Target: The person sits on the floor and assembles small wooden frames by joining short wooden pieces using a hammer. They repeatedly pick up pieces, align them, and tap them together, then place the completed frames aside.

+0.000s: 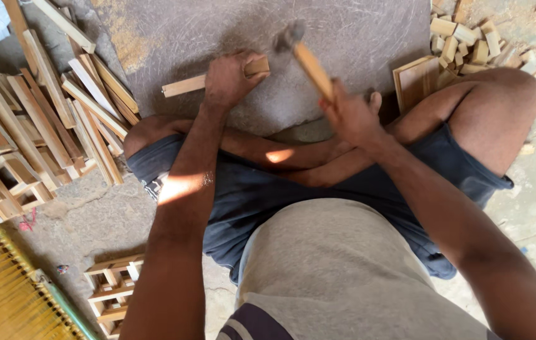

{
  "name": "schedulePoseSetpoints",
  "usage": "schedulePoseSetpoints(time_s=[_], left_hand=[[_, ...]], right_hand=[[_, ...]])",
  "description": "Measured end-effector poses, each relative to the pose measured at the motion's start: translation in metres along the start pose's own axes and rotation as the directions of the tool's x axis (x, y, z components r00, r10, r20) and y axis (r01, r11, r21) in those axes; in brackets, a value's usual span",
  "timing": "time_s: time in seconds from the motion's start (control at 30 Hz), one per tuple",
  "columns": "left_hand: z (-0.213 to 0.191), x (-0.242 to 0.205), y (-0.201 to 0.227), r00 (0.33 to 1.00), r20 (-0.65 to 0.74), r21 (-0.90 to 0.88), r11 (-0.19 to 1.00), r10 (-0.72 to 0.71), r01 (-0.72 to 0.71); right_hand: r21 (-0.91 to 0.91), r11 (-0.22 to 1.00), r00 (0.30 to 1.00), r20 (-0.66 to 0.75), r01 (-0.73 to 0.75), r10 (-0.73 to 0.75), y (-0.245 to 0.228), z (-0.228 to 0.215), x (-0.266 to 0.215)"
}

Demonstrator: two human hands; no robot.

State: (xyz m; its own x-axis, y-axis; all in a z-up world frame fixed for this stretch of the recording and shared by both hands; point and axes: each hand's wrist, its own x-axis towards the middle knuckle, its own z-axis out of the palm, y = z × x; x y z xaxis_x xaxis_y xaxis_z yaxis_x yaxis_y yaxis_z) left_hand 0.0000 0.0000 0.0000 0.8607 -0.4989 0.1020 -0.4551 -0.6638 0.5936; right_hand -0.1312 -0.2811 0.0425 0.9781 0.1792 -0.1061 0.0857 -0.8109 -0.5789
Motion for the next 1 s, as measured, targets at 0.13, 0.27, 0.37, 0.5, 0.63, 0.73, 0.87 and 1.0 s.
schedulePoseSetpoints(time_s=[0.13, 0.27, 0.37, 0.5, 0.63, 0.73, 0.87, 1.0], left_hand=[[-0.035, -0.009, -0.004, 0.975, -0.222, -0.194, 0.979, 0.024, -0.068], [-0.061, -0.021, -0.023, 0.634, -0.624, -0.654, 0.750, -0.457, -0.103], [-0.080, -0.042, -0.068, 0.692, -0.360, -0.261, 0.780, -0.626, 0.569], [-0.061, -0.053, -0.093, 0.671, -0.137, 0.168, 0.650, -0.729, 0.741], [-0.048, -0.038, -0.084, 0.652, -0.157, 0.291, 0.596, -0.742, 0.748], [-0.050, -0.037, -0.077, 0.718, -0.173, 0.210, 0.687, -0.674, 0.696], [-0.061, -0.049, -0.063, 0.848, -0.289, 0.183, 0.844, -0.444, 0.504], [-0.042, -0.026, -0.020, 0.967, -0.231, 0.023, 0.994, -0.103, 0.111]], right_hand=[[0.291, 0.914, 0.957, 0.153, -0.282, 0.247, 0.010, -0.009, -0.014], [0.102, 0.987, 0.988, 0.108, -0.125, 0.114, 0.038, -0.035, -0.049], [0.054, 0.991, 0.980, 0.167, -0.121, 0.111, 0.078, -0.058, -0.032], [-0.194, 0.954, 0.973, -0.069, -0.228, 0.219, 0.190, -0.145, 0.017], [-0.249, 0.967, 0.996, -0.078, -0.061, 0.043, 0.266, -0.149, 0.063], [-0.252, 0.947, 0.980, -0.038, -0.200, 0.197, 0.286, -0.122, 0.079], [-0.257, 0.874, 0.911, -0.092, -0.411, 0.402, 0.275, -0.121, 0.079], [0.887, 0.461, 0.981, -0.110, 0.025, 0.158, 0.223, -0.170, 0.068]])
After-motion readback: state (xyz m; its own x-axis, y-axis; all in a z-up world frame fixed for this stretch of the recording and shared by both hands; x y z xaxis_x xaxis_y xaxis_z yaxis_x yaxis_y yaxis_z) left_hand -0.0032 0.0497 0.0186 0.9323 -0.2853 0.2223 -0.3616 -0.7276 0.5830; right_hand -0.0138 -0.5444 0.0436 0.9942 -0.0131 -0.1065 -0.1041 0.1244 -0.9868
